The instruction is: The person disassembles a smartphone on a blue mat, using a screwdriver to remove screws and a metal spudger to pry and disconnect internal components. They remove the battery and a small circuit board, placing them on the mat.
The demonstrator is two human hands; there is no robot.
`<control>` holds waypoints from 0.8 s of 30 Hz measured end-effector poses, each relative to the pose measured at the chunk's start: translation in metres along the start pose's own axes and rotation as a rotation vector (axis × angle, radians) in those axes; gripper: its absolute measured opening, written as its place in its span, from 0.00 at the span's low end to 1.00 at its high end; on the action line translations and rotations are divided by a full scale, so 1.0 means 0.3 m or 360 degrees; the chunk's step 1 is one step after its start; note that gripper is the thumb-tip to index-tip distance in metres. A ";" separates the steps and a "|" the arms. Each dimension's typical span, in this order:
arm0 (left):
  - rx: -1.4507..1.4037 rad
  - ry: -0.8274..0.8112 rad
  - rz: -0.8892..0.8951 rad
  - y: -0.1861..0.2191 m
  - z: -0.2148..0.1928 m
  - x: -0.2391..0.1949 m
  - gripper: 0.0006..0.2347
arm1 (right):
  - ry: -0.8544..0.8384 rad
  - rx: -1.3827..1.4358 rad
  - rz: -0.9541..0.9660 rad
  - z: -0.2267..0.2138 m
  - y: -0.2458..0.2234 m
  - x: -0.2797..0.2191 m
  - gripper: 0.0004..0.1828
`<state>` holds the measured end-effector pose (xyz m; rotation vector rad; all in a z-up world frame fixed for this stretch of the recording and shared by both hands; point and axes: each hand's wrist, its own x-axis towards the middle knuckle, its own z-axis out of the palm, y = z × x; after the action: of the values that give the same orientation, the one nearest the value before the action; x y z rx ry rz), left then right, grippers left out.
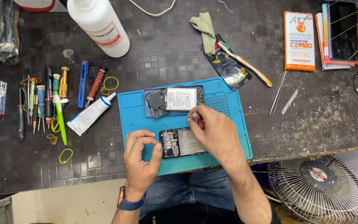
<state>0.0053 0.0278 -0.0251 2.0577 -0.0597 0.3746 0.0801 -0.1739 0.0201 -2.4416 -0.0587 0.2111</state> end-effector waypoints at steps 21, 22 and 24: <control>-0.0086 0.0048 -0.0012 -0.021 -0.005 -0.007 0.04 | -0.0175 0.0113 -0.0403 0.110 -0.081 -0.178 0.11; -0.0092 0.0052 -0.0012 -0.022 -0.005 -0.008 0.04 | -0.0202 0.0060 -0.0430 0.121 -0.084 -0.184 0.11; -0.0093 0.0052 -0.0016 -0.021 -0.003 -0.009 0.05 | -0.0228 0.0002 -0.0445 0.130 -0.084 -0.193 0.12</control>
<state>0.0038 0.0316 -0.0308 1.9928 -0.0402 0.3956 0.0167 -0.1354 0.0146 -2.3805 -0.4593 0.2590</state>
